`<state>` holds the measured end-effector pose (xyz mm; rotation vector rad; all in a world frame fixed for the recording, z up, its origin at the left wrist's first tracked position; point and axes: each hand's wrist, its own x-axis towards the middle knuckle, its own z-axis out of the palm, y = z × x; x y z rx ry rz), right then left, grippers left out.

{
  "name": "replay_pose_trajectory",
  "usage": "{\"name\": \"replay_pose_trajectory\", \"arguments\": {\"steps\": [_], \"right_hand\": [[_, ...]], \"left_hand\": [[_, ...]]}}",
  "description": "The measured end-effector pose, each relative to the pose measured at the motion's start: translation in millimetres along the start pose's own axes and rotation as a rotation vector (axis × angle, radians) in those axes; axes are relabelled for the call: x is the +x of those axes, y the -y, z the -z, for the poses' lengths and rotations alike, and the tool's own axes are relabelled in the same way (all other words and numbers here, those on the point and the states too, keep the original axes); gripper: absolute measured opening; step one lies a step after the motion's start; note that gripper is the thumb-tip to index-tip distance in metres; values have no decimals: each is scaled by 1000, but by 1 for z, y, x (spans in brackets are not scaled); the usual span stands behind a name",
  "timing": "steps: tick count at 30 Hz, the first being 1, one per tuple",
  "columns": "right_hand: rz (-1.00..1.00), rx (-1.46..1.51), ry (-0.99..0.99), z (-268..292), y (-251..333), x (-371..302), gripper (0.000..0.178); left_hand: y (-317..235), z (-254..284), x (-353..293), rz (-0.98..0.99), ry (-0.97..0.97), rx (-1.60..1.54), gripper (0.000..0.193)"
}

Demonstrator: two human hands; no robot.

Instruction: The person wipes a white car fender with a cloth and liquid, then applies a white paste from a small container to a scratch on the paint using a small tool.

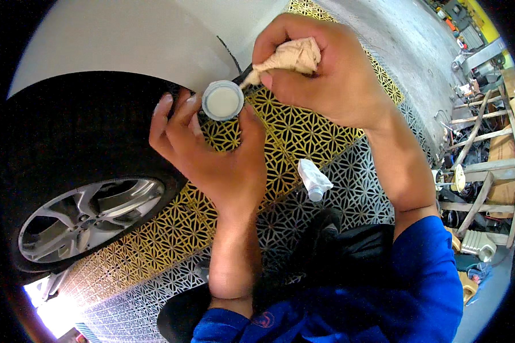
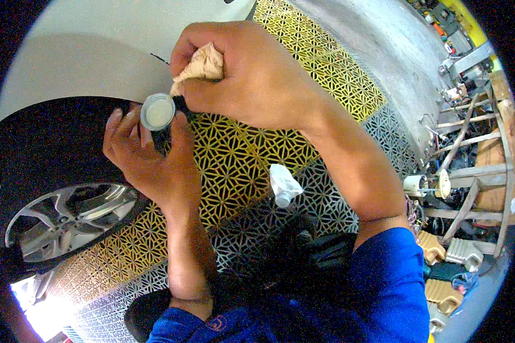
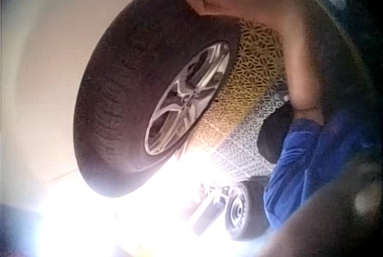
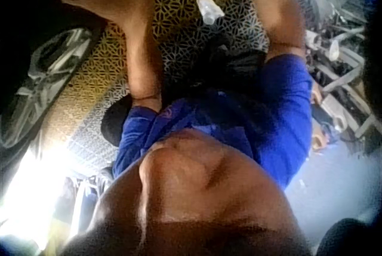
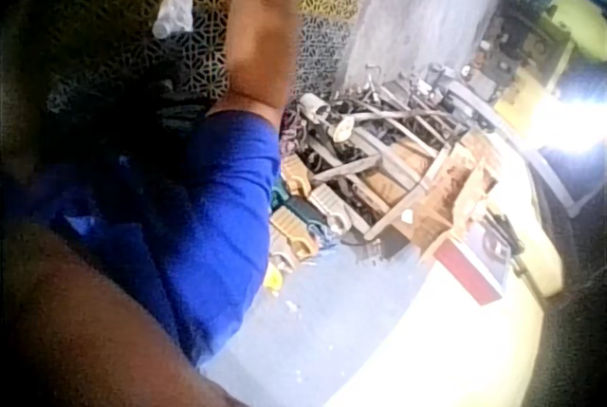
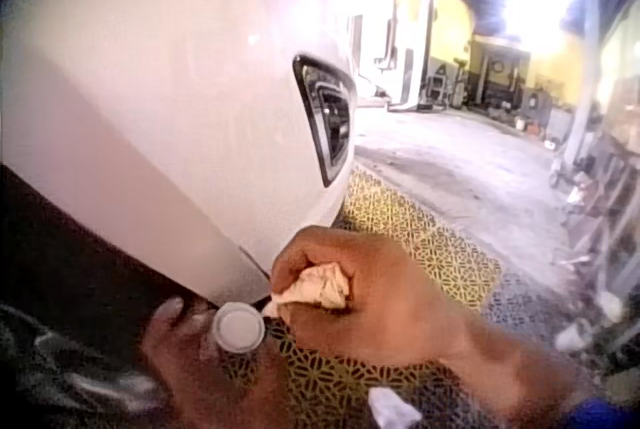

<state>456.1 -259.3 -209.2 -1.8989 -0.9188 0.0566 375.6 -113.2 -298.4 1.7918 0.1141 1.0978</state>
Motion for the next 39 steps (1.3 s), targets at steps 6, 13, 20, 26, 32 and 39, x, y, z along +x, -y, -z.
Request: {"name": "replay_pose_trajectory", "arguments": {"steps": [6, 13, 20, 26, 32, 39], "right_hand": [[200, -308, -77, -11, -4, 0, 22], [352, -505, 1, -11, -8, 5, 18], [140, -278, 27, -12, -10, 7, 19], [-10, 53, 14, -1, -31, 10, 24], [-31, 283, 39, -1, -41, 8, 25], [7, 584, -259, -29, -44, 19, 18]], "left_hand": [[7, -5, -6, -71, 24, 128, 57], [9, -8, -10, -108, 29, 207, 59], [15, -9, -10, -126, 18, 190, 54], [10, -10, -7, -95, -5, 193, 54], [5, -9, -4, -35, 0, 111, 47], [15, -11, -8, -8, -9, -67, 46]]}}
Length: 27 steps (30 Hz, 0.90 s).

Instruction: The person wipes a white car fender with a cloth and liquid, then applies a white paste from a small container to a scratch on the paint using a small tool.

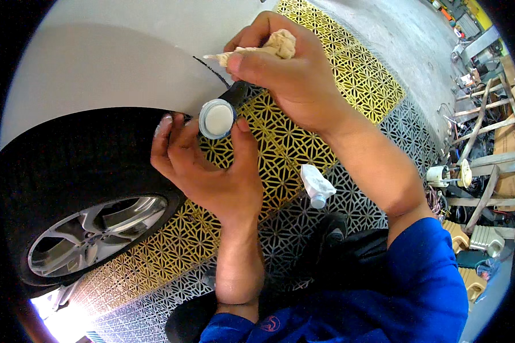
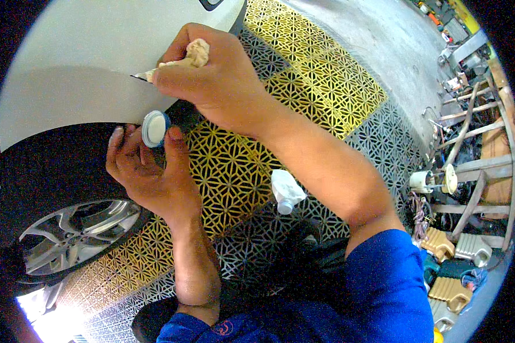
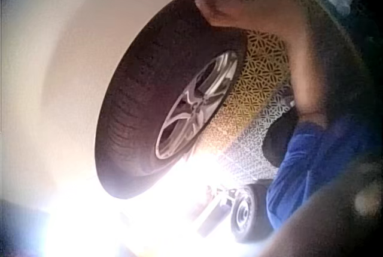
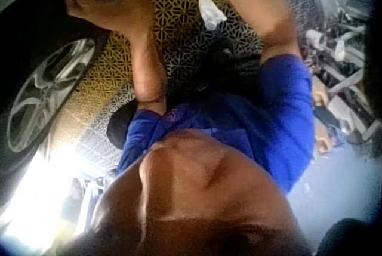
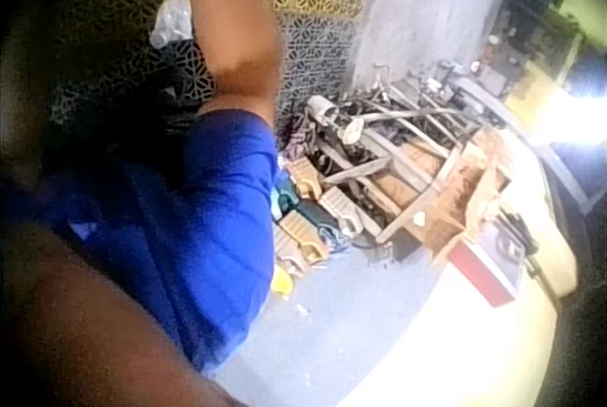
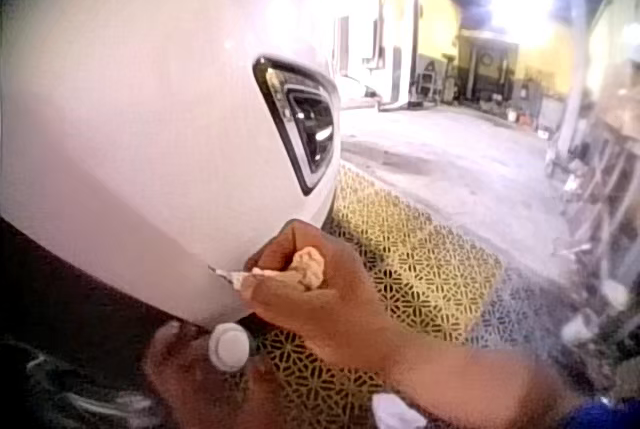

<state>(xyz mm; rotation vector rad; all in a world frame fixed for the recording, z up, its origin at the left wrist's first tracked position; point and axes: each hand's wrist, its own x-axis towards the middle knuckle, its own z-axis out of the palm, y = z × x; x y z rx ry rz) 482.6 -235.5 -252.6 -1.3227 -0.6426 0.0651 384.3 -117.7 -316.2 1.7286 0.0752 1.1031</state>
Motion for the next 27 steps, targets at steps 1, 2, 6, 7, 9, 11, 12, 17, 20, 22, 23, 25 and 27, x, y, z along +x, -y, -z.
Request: {"name": "replay_pose_trajectory", "arguments": {"steps": [1, 2, 6, 7, 9, 11, 12, 17, 20, 22, 23, 25, 27], "right_hand": [[16, -23, -30, -3, -1, 0, 18], [32, -46, -60, -7, -4, 1, 17], [111, -116, -115, -15, -14, 7, 22], [110, -108, -106, -15, -14, 7, 22], [107, -91, -87, -13, -15, 6, 22], [115, -117, -94, -14, -14, 6, 22], [118, -130, -98, -14, -14, 6, 21], [128, -164, -115, -16, -14, 7, 21], [137, -161, -115, -16, -15, 7, 21], [138, -163, -113, -16, -15, 8, 22], [135, -163, -109, -15, -16, 8, 22], [126, -170, -110, -15, -16, 8, 22], [114, -182, -118, -16, -15, 8, 22]], "left_hand": [[-1, -1, 0, 13, -4, -15, 46], [-2, -2, 0, 26, -9, -30, 45], [-1, 2, 1, 2, -10, -21, 45], [-2, 2, 1, 16, -4, -19, 45], [-5, 3, 2, 45, 9, -18, 45], [-3, 2, 2, 29, 7, -31, 45], [-3, 2, 2, 21, 6, -38, 45], [-5, 1, 1, -2, -13, -32, 41], [-4, 2, 2, 6, -5, -29, 41], [-3, 3, 1, 21, 5, -24, 43], [-4, 3, 1, 25, 5, -20, 43], [-3, 2, 1, 17, -3, -16, 44], [-1, 1, 0, -8, -19, -17, 44]]}}
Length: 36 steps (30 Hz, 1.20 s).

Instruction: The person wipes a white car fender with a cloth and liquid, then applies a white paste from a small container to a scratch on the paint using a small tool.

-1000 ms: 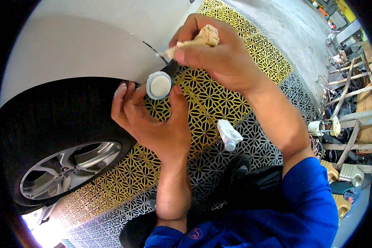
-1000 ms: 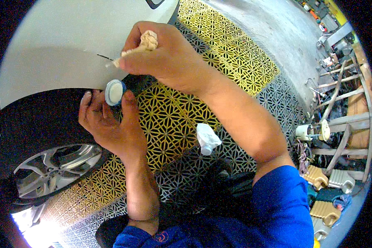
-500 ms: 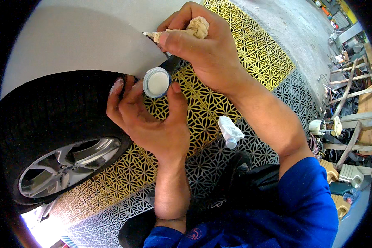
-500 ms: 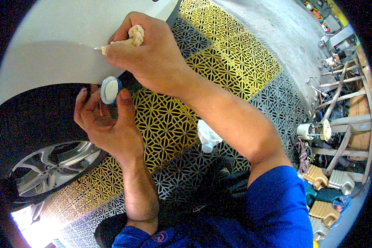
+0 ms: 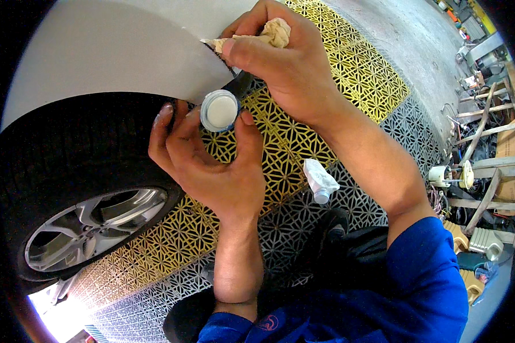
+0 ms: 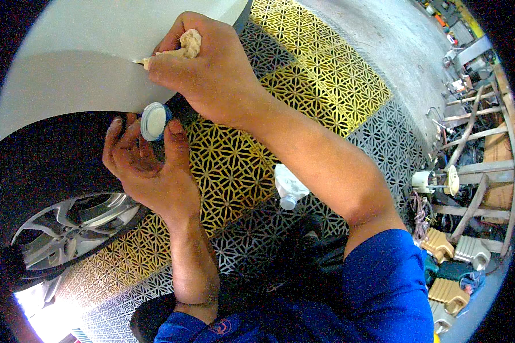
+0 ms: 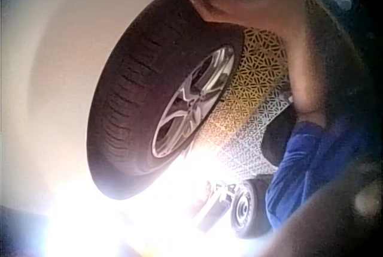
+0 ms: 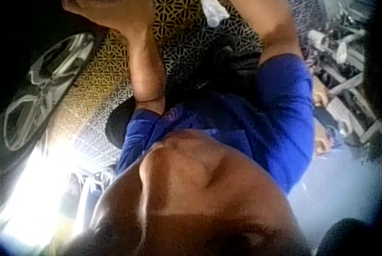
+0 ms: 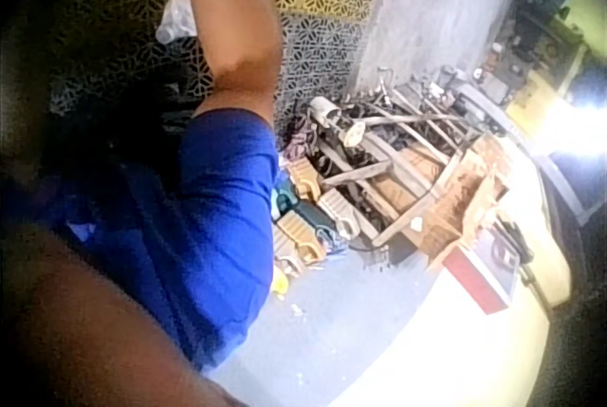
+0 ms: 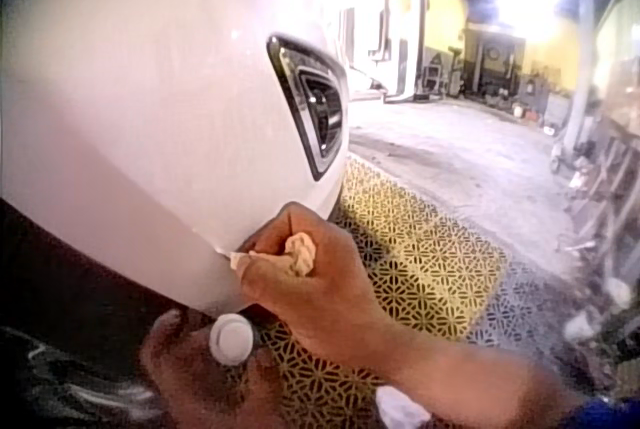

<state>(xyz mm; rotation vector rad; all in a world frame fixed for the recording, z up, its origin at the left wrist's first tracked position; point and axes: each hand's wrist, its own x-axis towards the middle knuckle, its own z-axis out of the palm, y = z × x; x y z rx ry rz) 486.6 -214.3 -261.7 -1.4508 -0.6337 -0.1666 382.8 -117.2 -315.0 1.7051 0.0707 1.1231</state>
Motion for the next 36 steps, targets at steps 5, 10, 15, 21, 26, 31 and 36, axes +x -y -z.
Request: {"name": "replay_pose_trajectory", "arguments": {"steps": [5, 10, 15, 21, 26, 31, 36], "right_hand": [[0, 23, 3, 1, 0, 0, 22], [31, 17, -1, 1, -1, 0, 23], [26, 13, 16, 2, -2, 0, 22], [-109, 328, 126, 3, -4, -1, 21], [-127, 279, 123, 3, 0, -1, 22], [-125, 361, 130, 2, -4, -1, 21], [-119, 360, 136, 3, -5, -1, 21]], "left_hand": [[1, 0, 0, -9, -5, -1, 44], [0, 0, 0, 3, 3, 1, 44], [2, 0, -1, -14, -7, -19, 43], [2, 1, 1, 4, 17, -30, 44], [2, 1, 0, 39, 10, -63, 46], [5, 0, -1, -3, -4, -21, 59], [3, 0, -1, -16, -10, 22, 57]]}}
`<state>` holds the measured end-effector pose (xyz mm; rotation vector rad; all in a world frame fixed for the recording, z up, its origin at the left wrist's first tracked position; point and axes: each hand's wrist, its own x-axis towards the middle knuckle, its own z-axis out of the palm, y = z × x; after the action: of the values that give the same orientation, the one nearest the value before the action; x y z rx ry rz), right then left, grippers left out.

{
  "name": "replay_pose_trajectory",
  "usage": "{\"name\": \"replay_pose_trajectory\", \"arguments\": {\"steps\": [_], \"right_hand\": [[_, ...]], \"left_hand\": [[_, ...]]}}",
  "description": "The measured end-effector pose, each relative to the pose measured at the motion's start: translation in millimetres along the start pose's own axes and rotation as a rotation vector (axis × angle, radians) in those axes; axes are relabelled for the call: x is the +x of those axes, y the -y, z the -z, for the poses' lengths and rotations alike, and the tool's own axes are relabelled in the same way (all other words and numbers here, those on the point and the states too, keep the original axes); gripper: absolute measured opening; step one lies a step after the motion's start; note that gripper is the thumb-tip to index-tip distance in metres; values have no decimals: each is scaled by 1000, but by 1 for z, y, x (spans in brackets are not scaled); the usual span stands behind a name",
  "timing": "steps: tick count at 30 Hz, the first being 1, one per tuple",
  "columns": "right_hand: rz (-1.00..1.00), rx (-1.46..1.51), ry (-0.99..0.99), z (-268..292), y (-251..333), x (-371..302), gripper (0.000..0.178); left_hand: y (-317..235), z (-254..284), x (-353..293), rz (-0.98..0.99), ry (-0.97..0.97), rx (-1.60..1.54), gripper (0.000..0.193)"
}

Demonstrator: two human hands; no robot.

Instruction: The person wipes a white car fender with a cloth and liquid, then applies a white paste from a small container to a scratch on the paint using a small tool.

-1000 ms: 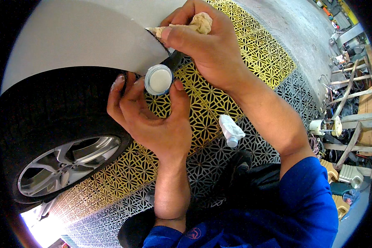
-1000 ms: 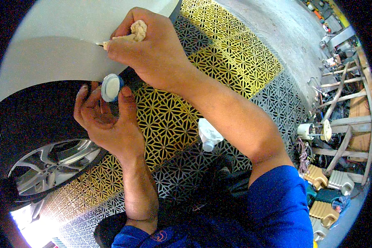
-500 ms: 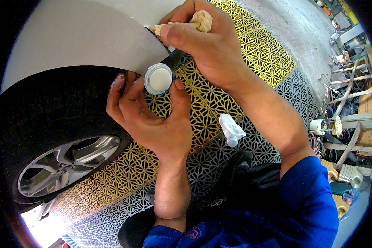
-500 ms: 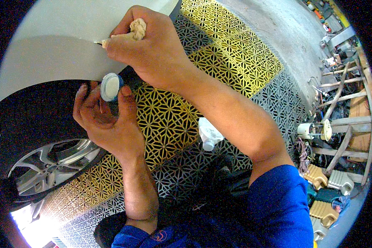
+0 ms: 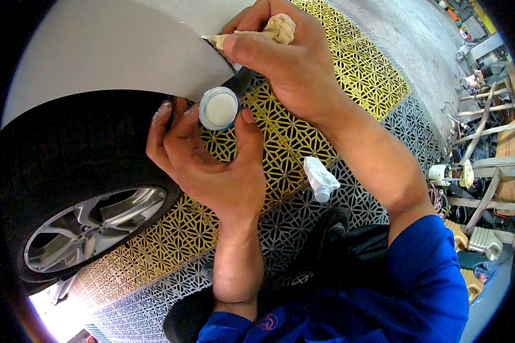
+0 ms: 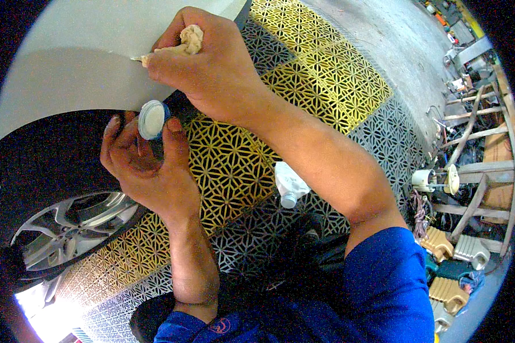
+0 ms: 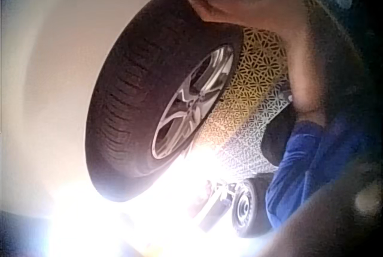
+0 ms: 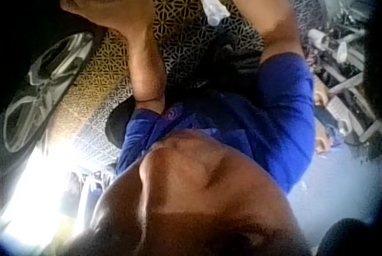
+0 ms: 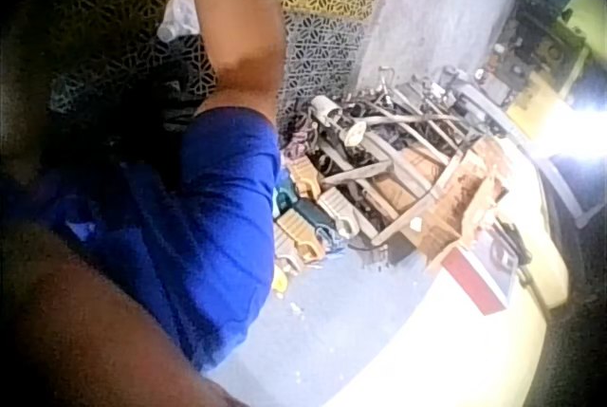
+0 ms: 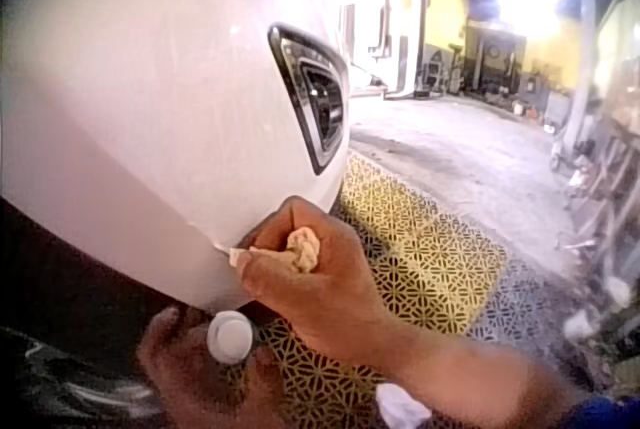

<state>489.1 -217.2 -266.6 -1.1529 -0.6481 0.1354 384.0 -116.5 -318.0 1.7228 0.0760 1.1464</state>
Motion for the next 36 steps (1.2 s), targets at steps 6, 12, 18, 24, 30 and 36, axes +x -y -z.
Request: {"name": "replay_pose_trajectory", "arguments": {"steps": [6, 12, 18, 24, 30, 36], "right_hand": [[-70, -117, -35, -4, 8, 1, 20], [-59, -119, -41, -4, 8, 0, 21], [-17, -65, -20, 1, 1, 1, 23], [-25, -100, -22, -2, 4, 0, 21], [23, -2, 1, 2, -3, 0, 21], [121, -316, -128, -3, -1, 3, 22]], "left_hand": [[0, 1, 1, 72, 15, -101, 45], [2, 0, 1, -10, -8, -54, 44], [0, -1, 1, -10, -7, -47, 44], [-1, 2, 1, 57, 23, -79, 45], [-2, 2, 1, 63, 33, -45, 45], [-3, 1, 2, 40, 23, -44, 45]]}}
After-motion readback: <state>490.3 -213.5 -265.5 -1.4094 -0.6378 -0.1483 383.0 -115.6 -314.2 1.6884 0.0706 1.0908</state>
